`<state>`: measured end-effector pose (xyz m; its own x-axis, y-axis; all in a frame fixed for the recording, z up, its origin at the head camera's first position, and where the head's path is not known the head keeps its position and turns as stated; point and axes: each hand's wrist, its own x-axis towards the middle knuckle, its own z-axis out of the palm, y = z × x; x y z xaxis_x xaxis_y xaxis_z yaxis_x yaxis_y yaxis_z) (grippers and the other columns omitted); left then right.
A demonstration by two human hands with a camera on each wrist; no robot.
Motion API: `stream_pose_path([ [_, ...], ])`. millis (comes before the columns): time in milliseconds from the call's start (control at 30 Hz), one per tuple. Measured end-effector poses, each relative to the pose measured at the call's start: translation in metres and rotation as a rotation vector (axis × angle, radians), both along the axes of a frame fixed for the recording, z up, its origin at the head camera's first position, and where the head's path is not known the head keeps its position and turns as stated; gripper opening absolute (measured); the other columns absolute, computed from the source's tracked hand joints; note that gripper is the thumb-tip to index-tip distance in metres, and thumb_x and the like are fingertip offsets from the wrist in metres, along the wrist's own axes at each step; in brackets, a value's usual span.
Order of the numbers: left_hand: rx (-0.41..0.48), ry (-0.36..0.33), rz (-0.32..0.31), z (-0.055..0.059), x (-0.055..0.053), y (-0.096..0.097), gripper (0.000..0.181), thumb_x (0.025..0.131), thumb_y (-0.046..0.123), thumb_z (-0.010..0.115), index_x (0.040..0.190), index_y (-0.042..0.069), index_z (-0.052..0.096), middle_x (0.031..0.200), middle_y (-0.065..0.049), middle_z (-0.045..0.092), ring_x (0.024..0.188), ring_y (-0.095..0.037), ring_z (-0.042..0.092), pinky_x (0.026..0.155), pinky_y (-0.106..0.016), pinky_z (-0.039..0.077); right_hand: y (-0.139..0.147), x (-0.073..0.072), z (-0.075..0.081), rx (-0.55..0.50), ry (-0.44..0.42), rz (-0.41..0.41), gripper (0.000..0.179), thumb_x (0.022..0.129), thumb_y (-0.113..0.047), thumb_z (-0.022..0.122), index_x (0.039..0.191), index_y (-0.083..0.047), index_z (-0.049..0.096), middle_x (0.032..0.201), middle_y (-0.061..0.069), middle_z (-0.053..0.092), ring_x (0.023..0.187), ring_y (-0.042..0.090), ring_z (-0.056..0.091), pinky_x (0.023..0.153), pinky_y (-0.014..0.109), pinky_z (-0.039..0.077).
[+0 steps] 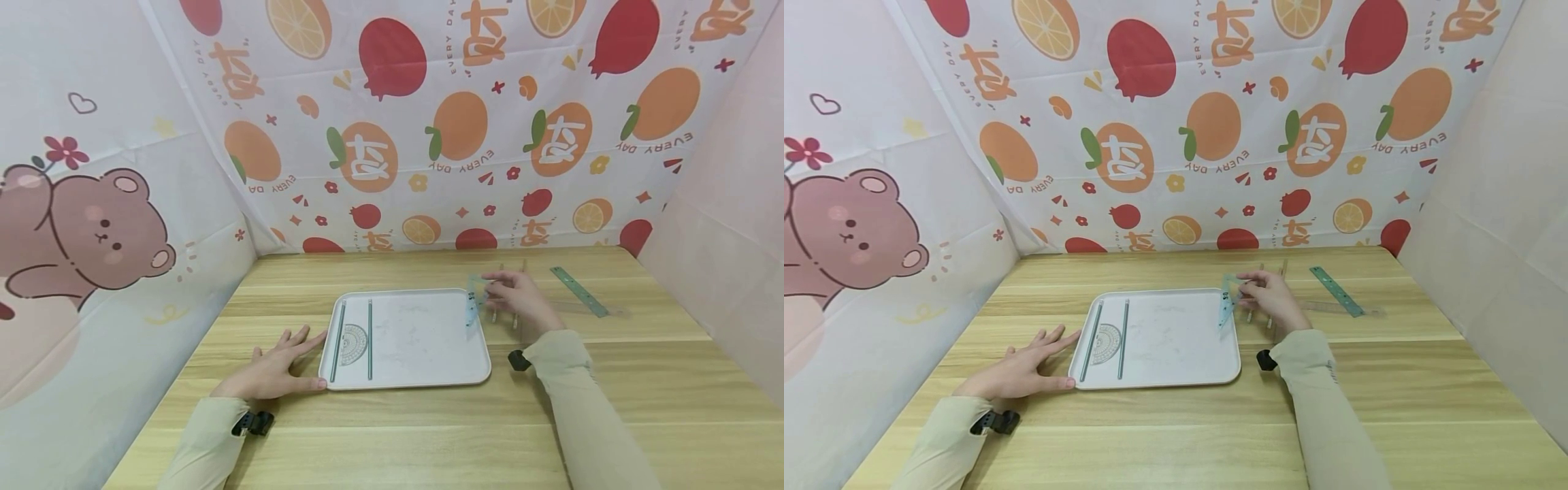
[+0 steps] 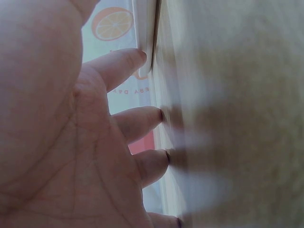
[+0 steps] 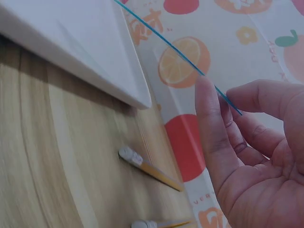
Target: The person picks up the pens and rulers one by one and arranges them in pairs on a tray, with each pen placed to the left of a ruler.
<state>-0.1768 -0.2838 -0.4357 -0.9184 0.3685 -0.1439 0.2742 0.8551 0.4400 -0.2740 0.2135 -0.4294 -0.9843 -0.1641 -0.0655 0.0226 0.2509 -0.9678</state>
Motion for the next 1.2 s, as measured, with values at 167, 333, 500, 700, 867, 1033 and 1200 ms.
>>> stream_pose_path([
  [167,0.001,-0.005,0.001,0.000,0.000,0.000,0.103,0.086,0.069,0.079,0.170,0.028,0.036,0.177,-0.028,0.018,0.160,-0.065,0.007,0.105,-0.099,0.002,-0.009,-0.001,0.001,0.000,-0.018,0.001,0.044,0.111,-0.014,0.057,0.152,0.001,0.055,0.137,0.027,0.064,0.098,0.010,0.072,0.097,0.032,0.064],
  [333,-0.004,-0.001,-0.001,-0.001,0.000,0.000,0.103,0.086,0.070,0.079,0.170,0.028,0.035,0.177,-0.028,0.018,0.160,-0.065,0.007,0.105,-0.099,0.003,-0.018,-0.003,0.001,0.001,-0.011,0.005,0.043,0.111,-0.013,0.058,0.151,0.002,0.057,0.140,0.031,0.062,0.100,0.012,0.073,0.098,0.036,0.064],
  [500,-0.002,-0.004,-0.002,-0.001,0.000,0.000,0.103,0.086,0.070,0.079,0.170,0.028,0.035,0.177,-0.028,0.018,0.160,-0.065,0.007,0.105,-0.099,0.003,-0.026,-0.002,0.003,-0.007,-0.011,-0.004,0.041,0.111,-0.013,0.057,0.150,0.000,0.058,0.140,0.028,0.063,0.102,0.013,0.072,0.096,0.033,0.064],
  [700,0.003,-0.003,-0.004,-0.001,0.000,-0.001,0.103,0.086,0.070,0.078,0.170,0.029,0.035,0.177,-0.028,0.018,0.160,-0.065,0.006,0.105,-0.099,0.002,-0.034,-0.003,0.003,-0.005,-0.018,0.018,0.040,0.111,-0.014,0.059,0.149,-0.002,0.060,0.136,0.023,0.064,0.104,0.014,0.071,0.091,0.026,0.064],
  [867,0.000,-0.001,-0.005,-0.002,0.000,-0.002,0.103,0.087,0.070,0.078,0.170,0.029,0.035,0.177,-0.028,0.018,0.159,-0.065,0.007,0.104,-0.099,0.002,-0.045,-0.005,0.002,-0.017,-0.011,0.048,0.039,0.110,-0.011,0.060,0.148,0.000,0.060,0.134,0.022,0.066,0.108,0.017,0.071,0.092,0.029,0.065],
  [1033,-0.003,-0.006,-0.004,-0.002,0.000,-0.001,0.102,0.087,0.070,0.078,0.170,0.029,0.035,0.177,-0.028,0.018,0.160,-0.065,0.007,0.104,-0.099,0.002,-0.057,-0.002,0.004,-0.046,-0.017,0.064,0.038,0.110,-0.009,0.059,0.147,0.001,0.060,0.135,0.022,0.066,0.110,0.020,0.070,0.094,0.031,0.065],
  [1200,0.002,-0.007,-0.003,-0.002,0.001,-0.001,0.102,0.087,0.069,0.079,0.170,0.028,0.035,0.177,-0.028,0.018,0.160,-0.065,0.007,0.104,-0.099,0.003,-0.068,0.000,0.006,-0.093,-0.038,0.064,0.037,0.109,-0.006,0.061,0.145,0.002,0.061,0.133,0.020,0.066,0.109,0.019,0.068,0.092,0.030,0.065],
])
